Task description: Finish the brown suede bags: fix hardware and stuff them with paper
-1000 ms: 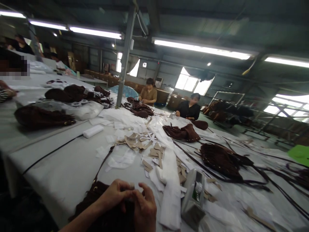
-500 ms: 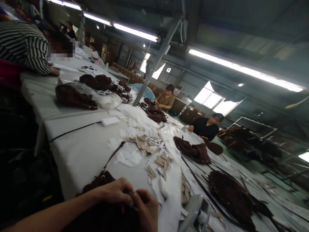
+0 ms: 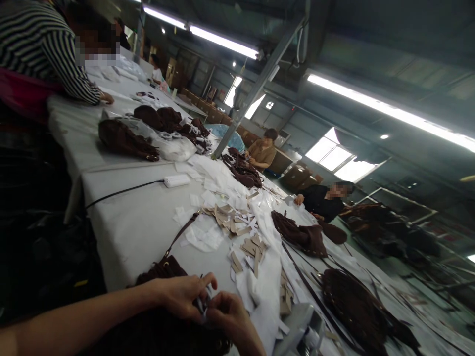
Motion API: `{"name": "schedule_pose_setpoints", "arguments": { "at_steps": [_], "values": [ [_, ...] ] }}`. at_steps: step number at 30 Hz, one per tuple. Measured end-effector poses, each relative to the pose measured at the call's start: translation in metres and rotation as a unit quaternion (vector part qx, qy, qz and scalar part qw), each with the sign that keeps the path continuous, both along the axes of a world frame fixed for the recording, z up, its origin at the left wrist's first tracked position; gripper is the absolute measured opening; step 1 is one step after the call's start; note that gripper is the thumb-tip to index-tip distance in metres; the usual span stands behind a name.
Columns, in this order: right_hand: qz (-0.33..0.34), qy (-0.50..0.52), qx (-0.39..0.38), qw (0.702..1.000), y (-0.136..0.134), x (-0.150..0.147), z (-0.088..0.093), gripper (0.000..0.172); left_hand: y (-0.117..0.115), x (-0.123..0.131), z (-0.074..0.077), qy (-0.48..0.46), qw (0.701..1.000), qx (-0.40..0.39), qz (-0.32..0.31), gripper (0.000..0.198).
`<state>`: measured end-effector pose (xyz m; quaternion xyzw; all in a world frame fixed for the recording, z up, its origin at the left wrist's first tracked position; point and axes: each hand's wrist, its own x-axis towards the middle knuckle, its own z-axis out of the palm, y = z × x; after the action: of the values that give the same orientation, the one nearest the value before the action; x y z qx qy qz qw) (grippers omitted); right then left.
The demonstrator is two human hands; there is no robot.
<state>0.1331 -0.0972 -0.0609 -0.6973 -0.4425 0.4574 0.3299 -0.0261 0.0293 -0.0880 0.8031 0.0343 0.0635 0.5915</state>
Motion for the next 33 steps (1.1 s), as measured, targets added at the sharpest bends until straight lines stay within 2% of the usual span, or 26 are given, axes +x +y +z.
{"name": "schedule_pose_setpoints", "arguments": {
  "at_steps": [4,9,12,15,19,23,29,33],
  "values": [
    [-0.044,-0.079,0.029,0.996,-0.001,-0.009,-0.004,0.002,0.001,0.001,-0.003,0.001,0.998,0.059,0.009,0.058],
    [-0.053,-0.143,0.046,0.987,-0.001,-0.016,-0.001,0.006,-0.002,0.000,0.002,-0.004,0.994,0.107,0.028,0.055],
    [-0.024,-0.125,0.034,0.991,0.003,-0.014,0.003,0.014,-0.005,-0.003,0.002,-0.004,0.991,0.130,0.038,0.052],
    [-0.013,-0.101,0.022,0.995,0.009,-0.013,0.005,0.019,-0.006,-0.006,-0.008,-0.012,0.990,0.124,0.073,0.048],
    [-0.065,-0.078,0.020,0.995,0.013,-0.015,-0.002,0.019,-0.007,-0.009,-0.025,-0.058,0.982,0.139,0.112,0.031],
    [-0.109,-0.058,0.020,0.992,0.013,-0.018,-0.005,0.022,-0.008,-0.010,-0.031,-0.118,0.971,0.173,0.113,0.014],
    [-0.122,-0.046,0.015,0.991,0.014,-0.021,0.002,0.020,-0.010,-0.014,-0.034,-0.107,0.965,0.212,0.110,0.017],
    [-0.105,-0.040,0.014,0.994,0.019,-0.017,-0.002,0.023,-0.011,-0.011,-0.033,-0.092,0.967,0.206,0.118,0.016]
  ]
}}
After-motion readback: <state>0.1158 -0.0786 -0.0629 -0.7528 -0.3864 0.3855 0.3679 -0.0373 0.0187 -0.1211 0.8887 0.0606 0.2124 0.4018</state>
